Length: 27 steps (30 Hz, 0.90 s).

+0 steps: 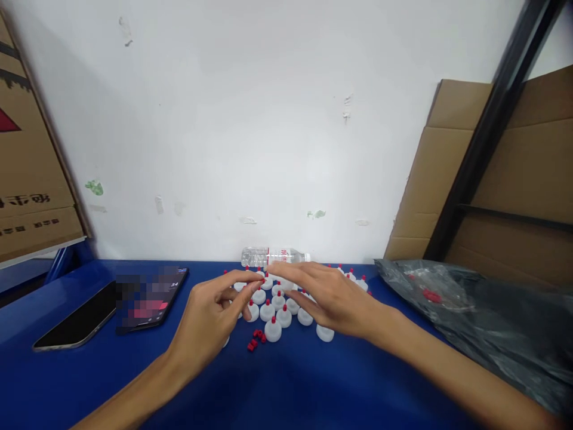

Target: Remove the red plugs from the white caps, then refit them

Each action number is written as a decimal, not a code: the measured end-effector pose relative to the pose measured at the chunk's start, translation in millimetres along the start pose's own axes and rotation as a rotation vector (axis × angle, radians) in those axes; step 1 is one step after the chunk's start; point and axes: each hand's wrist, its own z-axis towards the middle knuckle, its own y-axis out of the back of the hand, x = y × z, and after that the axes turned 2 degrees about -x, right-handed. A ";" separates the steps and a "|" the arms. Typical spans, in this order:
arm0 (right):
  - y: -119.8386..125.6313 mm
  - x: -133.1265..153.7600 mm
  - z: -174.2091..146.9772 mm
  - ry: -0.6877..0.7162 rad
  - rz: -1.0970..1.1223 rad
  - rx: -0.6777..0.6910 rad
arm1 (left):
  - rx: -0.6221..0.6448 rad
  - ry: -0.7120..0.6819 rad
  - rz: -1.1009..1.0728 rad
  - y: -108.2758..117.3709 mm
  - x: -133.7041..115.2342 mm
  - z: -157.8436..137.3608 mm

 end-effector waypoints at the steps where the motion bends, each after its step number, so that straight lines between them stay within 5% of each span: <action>1: -0.3 0.1 -0.6 0.013 -0.001 0.015 | 0.001 -0.002 -0.006 -0.2 -0.7 -0.1; 13: -2.5 2.2 -4.9 0.059 0.008 0.027 | 0.061 0.111 -0.127 -0.8 -0.5 -1.7; 27: -4.1 3.7 -5.7 0.077 0.011 0.005 | 0.068 0.021 -0.130 -0.1 -3.9 -1.4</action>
